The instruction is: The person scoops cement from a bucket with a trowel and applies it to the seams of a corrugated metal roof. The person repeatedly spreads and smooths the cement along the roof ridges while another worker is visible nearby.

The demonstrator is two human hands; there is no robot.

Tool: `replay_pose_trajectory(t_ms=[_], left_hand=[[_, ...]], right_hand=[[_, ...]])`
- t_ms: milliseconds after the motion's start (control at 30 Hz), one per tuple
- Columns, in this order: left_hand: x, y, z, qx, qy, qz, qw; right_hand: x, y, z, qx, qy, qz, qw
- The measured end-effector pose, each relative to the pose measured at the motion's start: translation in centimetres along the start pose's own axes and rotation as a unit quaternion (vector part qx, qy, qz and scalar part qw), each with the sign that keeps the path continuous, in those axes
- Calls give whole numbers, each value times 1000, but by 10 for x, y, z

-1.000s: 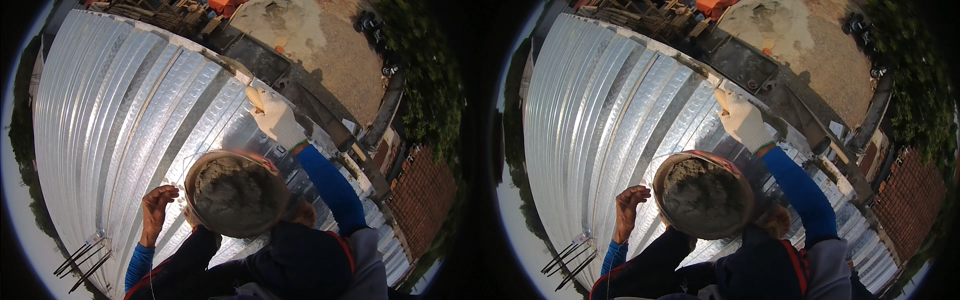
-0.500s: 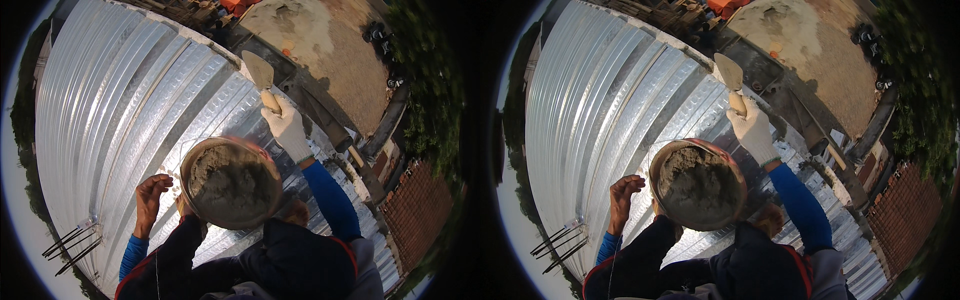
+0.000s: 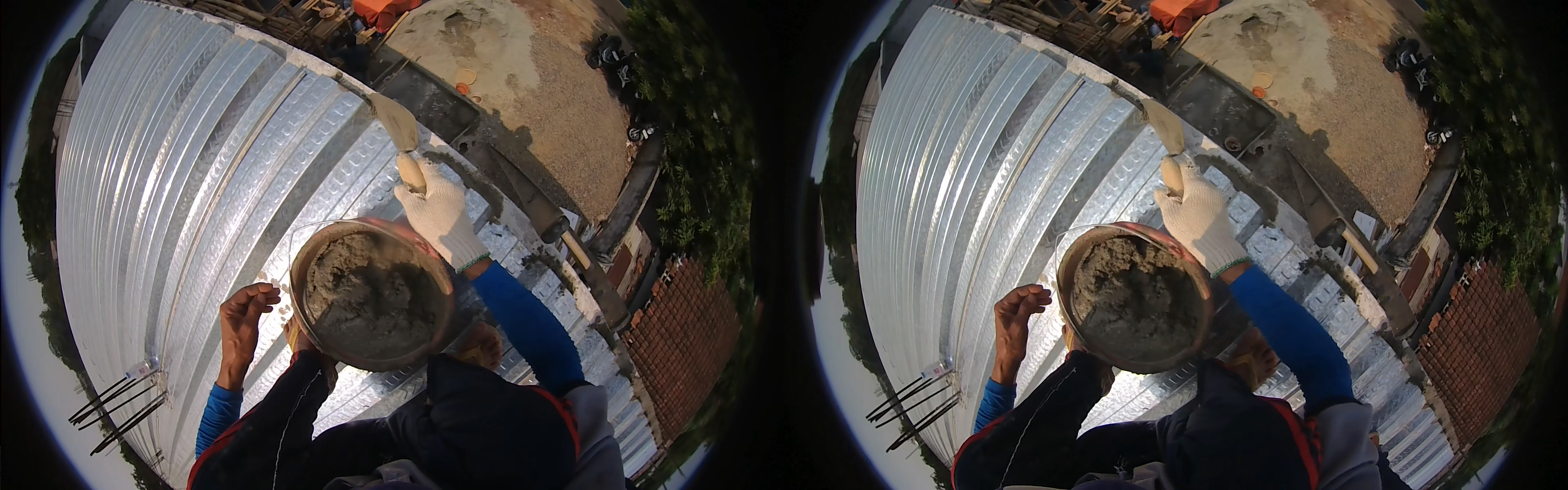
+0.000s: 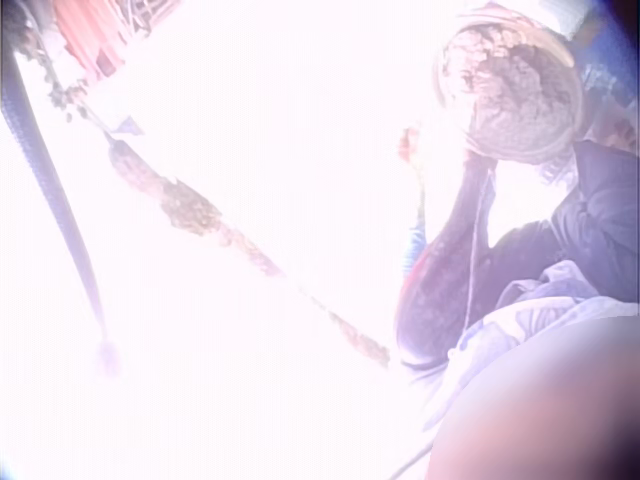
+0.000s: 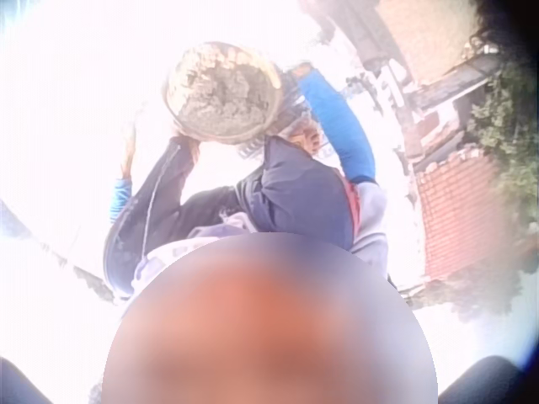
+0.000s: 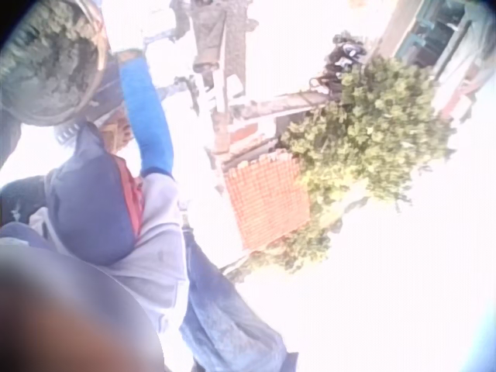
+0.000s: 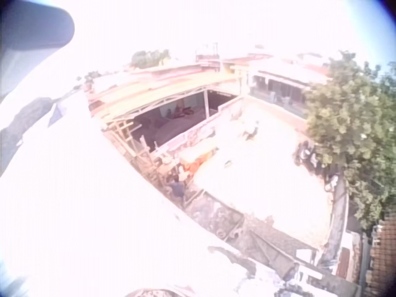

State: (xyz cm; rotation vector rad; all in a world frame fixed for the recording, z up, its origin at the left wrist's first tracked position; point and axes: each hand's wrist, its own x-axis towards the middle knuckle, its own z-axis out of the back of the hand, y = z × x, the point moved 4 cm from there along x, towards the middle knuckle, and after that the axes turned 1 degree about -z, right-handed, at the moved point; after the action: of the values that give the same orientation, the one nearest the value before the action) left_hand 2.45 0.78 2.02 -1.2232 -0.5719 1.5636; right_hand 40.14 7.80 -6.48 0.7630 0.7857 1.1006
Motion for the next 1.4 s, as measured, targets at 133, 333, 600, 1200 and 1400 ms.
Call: replay_pose_trajectory(t_ms=[133,333,600,1200,1400], left_hand=[[1,4,5,-8,-3,6,1000],[0,8,9,-8,-10,14,1000],[-1,9,10,-4,-12,19,1000],[-4,10,10,-4,-13,17,1000],[-3,10,11,-2,-15,14,1000]], right_hand=[[-1,-4,11,36,-1,3,999],[-4,-15,22,103,-14,-26,994],[-26,-31,29,63,42,-84,994],[-19,-31,40,127,52,-112,984],[-17,-40,33,12,49,-64,997]])
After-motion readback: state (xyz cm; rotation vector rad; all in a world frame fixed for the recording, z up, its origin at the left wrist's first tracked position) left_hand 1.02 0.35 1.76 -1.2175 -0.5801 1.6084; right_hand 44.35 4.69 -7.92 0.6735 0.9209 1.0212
